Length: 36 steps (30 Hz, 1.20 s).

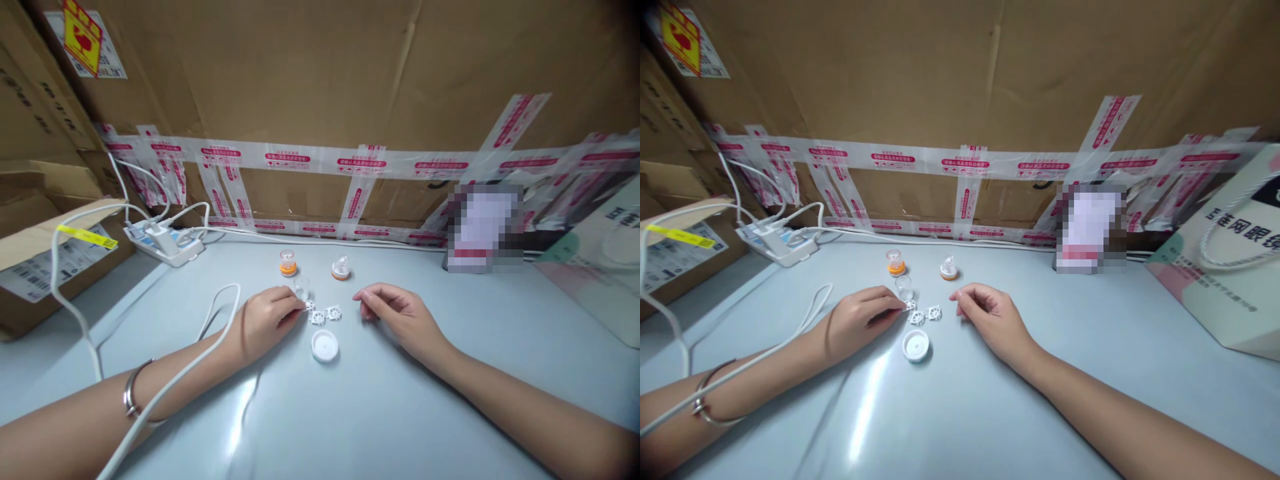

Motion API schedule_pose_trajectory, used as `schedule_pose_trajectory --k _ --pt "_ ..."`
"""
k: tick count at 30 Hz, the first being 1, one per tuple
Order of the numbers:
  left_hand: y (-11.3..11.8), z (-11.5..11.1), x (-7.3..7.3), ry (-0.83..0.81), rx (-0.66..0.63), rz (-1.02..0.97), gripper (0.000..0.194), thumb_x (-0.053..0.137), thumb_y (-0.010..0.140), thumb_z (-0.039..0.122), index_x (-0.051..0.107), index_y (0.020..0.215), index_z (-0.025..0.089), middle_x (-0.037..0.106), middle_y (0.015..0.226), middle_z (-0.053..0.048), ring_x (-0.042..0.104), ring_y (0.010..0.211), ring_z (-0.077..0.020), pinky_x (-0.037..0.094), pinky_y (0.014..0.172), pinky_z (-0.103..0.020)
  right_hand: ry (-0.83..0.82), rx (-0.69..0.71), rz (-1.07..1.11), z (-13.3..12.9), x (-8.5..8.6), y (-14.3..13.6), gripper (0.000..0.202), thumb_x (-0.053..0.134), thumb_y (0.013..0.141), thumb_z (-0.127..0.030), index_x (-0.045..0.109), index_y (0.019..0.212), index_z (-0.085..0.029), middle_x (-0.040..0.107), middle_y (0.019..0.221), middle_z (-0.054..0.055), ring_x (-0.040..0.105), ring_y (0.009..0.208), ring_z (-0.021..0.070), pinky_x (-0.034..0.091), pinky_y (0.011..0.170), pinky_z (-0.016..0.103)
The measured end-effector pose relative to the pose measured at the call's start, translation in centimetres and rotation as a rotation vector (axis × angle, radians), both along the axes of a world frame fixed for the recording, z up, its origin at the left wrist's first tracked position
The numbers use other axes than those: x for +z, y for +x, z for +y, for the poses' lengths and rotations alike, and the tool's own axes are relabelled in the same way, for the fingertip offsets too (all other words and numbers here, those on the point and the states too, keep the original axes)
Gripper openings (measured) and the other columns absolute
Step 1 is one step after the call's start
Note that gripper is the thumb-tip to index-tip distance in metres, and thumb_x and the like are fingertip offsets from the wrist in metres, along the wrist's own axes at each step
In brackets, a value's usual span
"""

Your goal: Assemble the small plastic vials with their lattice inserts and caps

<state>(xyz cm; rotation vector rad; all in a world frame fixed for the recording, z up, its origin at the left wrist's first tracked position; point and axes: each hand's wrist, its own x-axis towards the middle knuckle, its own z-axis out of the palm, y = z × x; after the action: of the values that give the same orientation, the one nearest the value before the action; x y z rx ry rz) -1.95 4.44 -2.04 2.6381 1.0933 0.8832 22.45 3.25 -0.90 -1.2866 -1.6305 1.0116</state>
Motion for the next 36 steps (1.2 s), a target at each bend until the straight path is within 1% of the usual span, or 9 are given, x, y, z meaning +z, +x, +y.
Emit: schedule_pose_trajectory --k 3,6,8,13,15,19,22,27,36 --pt "0.6 -0.8 1.2 -0.167 0.016 -0.258 0.013 0.054 0.082 0.017 0.065 0.086 0.015 0.065 0.080 -0.005 0.061 0.069 -0.0127 0.050 0.065 -0.024 0.070 -0.039 0.040 -0.4 0.3 -0.4 0.024 0.058 0.079 -0.040 0.064 0.081 -0.017 0.062 0.072 0.002 0.055 0.067 0.0140 0.044 0.063 0.026" --pt "1.6 -1.9 2.2 -0.612 0.035 -0.644 0.014 0.061 0.078 0.022 0.061 0.089 0.013 0.067 0.076 -0.004 0.065 0.070 -0.0135 0.053 0.066 -0.024 0.084 0.017 0.111 -1.1 0.8 -1.8 0.021 0.065 0.074 -0.034 0.066 0.088 -0.019 0.065 0.083 0.002 0.058 0.077 0.0145 0.045 0.073 0.027" --pt "2.3 -2.5 2.4 -0.801 0.004 -0.814 0.021 0.067 0.074 0.024 0.058 0.089 0.013 0.066 0.075 -0.003 0.066 0.070 -0.0137 0.054 0.067 -0.025 0.028 0.087 0.166 -1.6 1.3 -2.9 0.025 0.067 0.073 -0.031 0.067 0.096 -0.021 0.067 0.084 0.001 0.059 0.078 0.0138 0.045 0.076 0.027" --pt "3.0 -2.7 2.1 -0.998 -0.071 -0.925 0.030 0.073 0.068 0.025 0.052 0.086 0.013 0.065 0.074 -0.002 0.065 0.067 -0.0126 0.054 0.065 -0.025 -0.141 0.089 0.329 -2.2 1.6 -4.5 0.015 0.071 0.067 -0.031 0.070 0.076 -0.019 0.068 0.077 0.000 0.060 0.074 0.0132 0.047 0.073 0.026" --pt "2.8 -2.3 2.0 -0.955 -0.068 -0.837 0.024 0.067 0.074 0.027 0.054 0.088 0.012 0.065 0.075 -0.003 0.065 0.070 -0.0139 0.054 0.067 -0.027 -0.170 0.054 0.359 -2.0 1.5 -4.3 0.016 0.072 0.066 -0.032 0.069 0.073 -0.018 0.068 0.077 0.001 0.060 0.074 0.0130 0.046 0.073 0.025" --pt "1.6 -1.2 1.7 -0.460 -0.010 -0.412 0.013 0.054 0.083 0.022 0.063 0.090 0.014 0.065 0.085 -0.006 0.061 0.079 -0.0154 0.049 0.076 -0.030 -0.231 0.008 0.398 -1.2 1.2 -3.4 0.022 0.072 0.066 -0.035 0.067 0.076 -0.016 0.069 0.075 0.003 0.063 0.070 0.0132 0.048 0.067 0.025" --pt "1.0 -0.7 1.2 -0.253 -0.078 -0.154 0.018 0.051 0.085 0.018 0.065 0.095 0.016 0.064 0.091 -0.007 0.059 0.085 -0.0166 0.047 0.079 -0.030 -0.283 -0.017 0.415 -0.7 1.0 -2.9 0.028 0.075 0.062 -0.035 0.066 0.079 -0.015 0.069 0.066 0.002 0.063 0.060 0.0122 0.050 0.061 0.023" --pt "1.0 -0.4 0.4 -0.135 -0.138 -0.012 0.021 0.050 0.086 0.018 0.065 0.099 0.017 0.064 0.094 -0.009 0.058 0.086 -0.0185 0.047 0.079 -0.031 -0.298 -0.031 0.410 -0.6 0.7 -2.6 0.035 0.074 0.062 -0.037 0.065 0.088 -0.015 0.070 0.066 0.003 0.064 0.059 0.0132 0.052 0.063 0.026" --pt "0.9 -0.3 0.4 -0.081 -0.074 -0.055 0.019 0.046 0.087 0.016 0.065 0.090 0.015 0.065 0.082 -0.007 0.059 0.077 -0.0160 0.047 0.072 -0.028 -0.278 -0.052 0.444 -0.8 0.6 -2.7 0.026 0.078 0.058 -0.031 0.065 0.074 -0.015 0.071 0.070 0.003 0.067 0.066 0.0144 0.053 0.066 0.025"
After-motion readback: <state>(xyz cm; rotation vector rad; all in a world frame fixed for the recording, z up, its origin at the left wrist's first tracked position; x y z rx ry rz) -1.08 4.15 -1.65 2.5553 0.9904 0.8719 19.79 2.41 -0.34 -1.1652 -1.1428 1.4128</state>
